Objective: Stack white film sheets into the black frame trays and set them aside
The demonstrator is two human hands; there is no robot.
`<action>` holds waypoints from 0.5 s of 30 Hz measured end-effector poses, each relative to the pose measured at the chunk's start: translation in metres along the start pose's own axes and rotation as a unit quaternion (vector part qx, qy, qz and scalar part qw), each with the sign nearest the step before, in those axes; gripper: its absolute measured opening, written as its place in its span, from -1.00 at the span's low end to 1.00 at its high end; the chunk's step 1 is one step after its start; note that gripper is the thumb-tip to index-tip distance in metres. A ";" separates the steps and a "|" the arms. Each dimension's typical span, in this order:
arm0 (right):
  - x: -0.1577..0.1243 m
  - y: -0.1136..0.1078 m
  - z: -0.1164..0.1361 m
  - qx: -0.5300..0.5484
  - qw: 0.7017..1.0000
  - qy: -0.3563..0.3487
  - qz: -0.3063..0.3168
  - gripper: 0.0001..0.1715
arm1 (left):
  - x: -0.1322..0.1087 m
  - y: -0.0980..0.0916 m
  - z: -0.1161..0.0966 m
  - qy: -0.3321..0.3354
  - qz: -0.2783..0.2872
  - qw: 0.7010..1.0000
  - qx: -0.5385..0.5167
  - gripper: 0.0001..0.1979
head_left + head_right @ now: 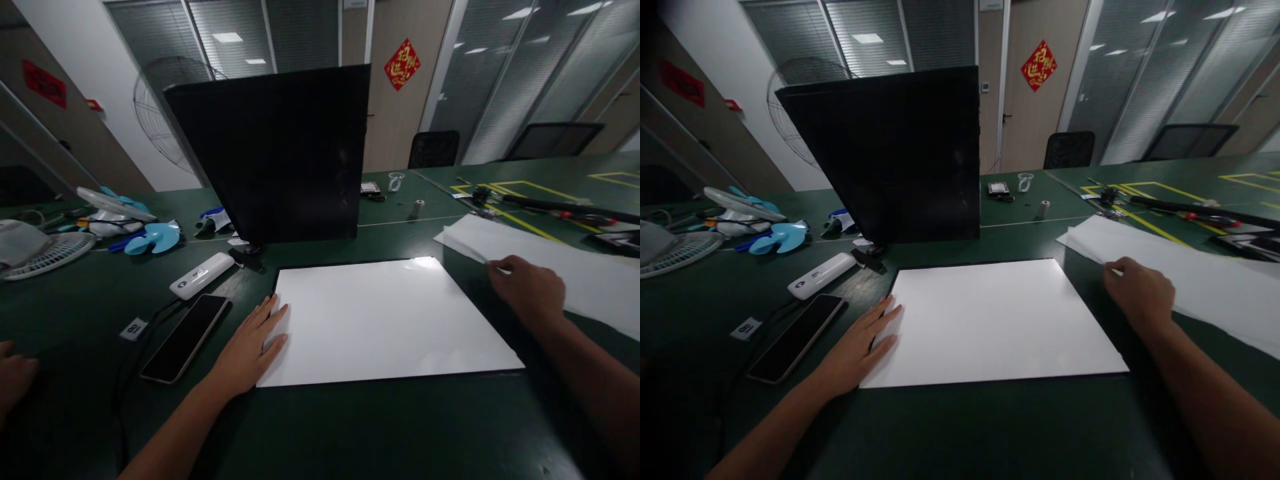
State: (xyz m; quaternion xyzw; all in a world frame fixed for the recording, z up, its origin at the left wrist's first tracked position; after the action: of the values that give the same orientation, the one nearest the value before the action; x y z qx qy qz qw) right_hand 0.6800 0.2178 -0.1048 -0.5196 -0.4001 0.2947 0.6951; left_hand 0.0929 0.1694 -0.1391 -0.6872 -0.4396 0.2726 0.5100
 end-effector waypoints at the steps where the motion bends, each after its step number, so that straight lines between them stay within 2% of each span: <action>1: -0.003 -0.007 0.003 0.005 1.000 -0.002 -0.025 -0.15 | 0.000 0.000 0.000 0.002 -0.002 1.000 0.003 -0.30; 3: -0.010 -0.024 0.015 0.005 0.997 -0.028 -0.071 -0.28 | 0.000 0.001 -0.001 0.009 -0.007 1.000 0.011 -0.31; 5: -0.021 -0.037 0.036 -0.010 0.993 -0.089 -0.074 -0.45 | 0.000 0.000 -0.004 0.018 -0.014 1.000 0.021 -0.32; 7: -0.042 -0.046 0.065 -0.033 0.985 -0.164 -0.033 -0.55 | 0.000 -0.001 -0.007 0.025 -0.019 0.999 0.032 -0.33; 9: -0.077 -0.052 0.101 -0.047 0.965 -0.257 0.028 -0.57 | 0.000 -0.002 -0.009 0.029 -0.019 0.999 0.040 -0.33; 12: -0.148 -0.056 0.158 -0.056 0.901 -0.416 0.106 -0.61 | 0.000 -0.001 -0.008 0.027 -0.009 0.999 0.042 -0.33; 15: -0.215 -0.055 0.204 -0.040 0.821 -0.554 0.129 -0.67 | -0.001 0.001 -0.003 0.025 -0.006 0.999 0.036 -0.31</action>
State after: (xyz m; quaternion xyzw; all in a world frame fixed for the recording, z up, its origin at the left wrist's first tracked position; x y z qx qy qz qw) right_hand 0.3949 0.1241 -0.0773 -0.3432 -0.6587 0.6034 0.2902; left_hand 0.0947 0.1670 -0.1390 -0.6722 -0.4208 0.2678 0.5471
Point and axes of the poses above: each hand's wrist, its own x-axis towards the middle knuckle, its own y-axis out of the palm, z = x × y, the point moved 4 cm from there along x, towards the middle knuckle, and after that the axes turned 8 degrees about y, right-handed, at the moved point
